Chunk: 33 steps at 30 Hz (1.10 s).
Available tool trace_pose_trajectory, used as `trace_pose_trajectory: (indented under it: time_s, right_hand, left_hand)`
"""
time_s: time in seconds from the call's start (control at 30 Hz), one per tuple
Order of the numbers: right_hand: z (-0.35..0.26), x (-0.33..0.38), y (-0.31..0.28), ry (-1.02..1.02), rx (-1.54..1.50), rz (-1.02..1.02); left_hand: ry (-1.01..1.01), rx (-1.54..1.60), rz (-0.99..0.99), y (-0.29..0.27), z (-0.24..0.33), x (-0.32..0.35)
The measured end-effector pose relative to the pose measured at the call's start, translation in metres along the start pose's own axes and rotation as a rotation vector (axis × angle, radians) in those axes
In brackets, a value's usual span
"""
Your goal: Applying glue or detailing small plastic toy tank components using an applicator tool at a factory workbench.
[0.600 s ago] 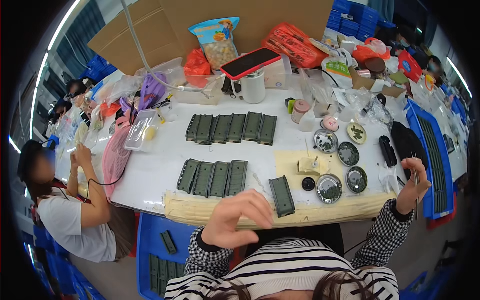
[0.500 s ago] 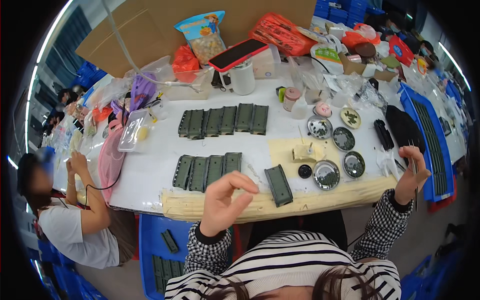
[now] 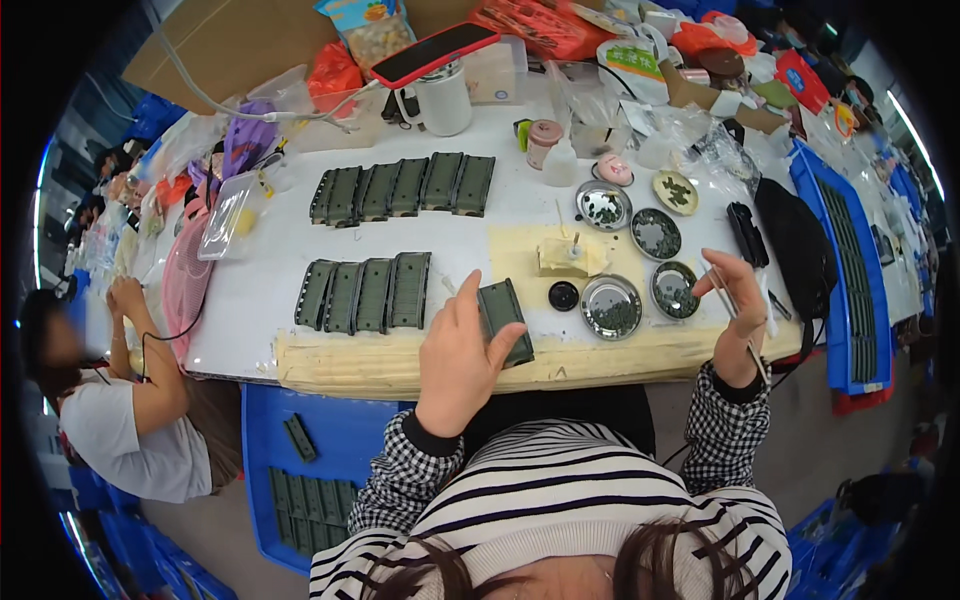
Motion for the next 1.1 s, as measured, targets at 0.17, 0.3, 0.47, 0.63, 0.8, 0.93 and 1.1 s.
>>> trace_pose_trajectory:
  time_s: [0.17,0.3,0.47,0.63,0.8,0.93,1.1]
  right_hand:
    - [0.002,-0.016,0.013,-0.27,0.061,-0.07]
    - [0.025,-0.017,0.012,-0.294,-0.027,-0.022]
    - [0.048,-0.015,0.008,-0.153,-0.113,-0.007]
    - [0.047,-0.018,0.01,-0.177,-0.152,0.008]
    - [0.046,-0.016,0.011,-0.195,-0.134,0.014]
    - [0.051,-0.016,0.015,-0.18,-0.094,0.061]
    - [0.054,-0.014,0.015,-0.162,-0.04,0.054]
  left_hand:
    - [-0.093,-0.26,-0.193,0.018,0.024,-0.016]
    - [-0.156,-0.327,-0.357,0.012,0.025,-0.025]
    - [-0.213,-0.303,-0.4,0.003,0.018,-0.035]
    - [-0.224,-0.005,-0.105,-0.026,0.018,-0.044]
    - [-0.348,0.641,0.134,-0.029,0.009,-0.034]
    - [-0.471,1.069,0.026,-0.012,0.0,-0.019]
    - [-0.693,1.349,0.02,0.0,-0.003,-0.008]
Point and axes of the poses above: each hand's wrist, its own x-axis away from the middle knuckle, its own y-axis out of the palm, z = x × y, the point moved 7 cm from there along -x, towards the middle knuckle, and after that the axes turned 5 degrees about y, right-handed, at the moved point
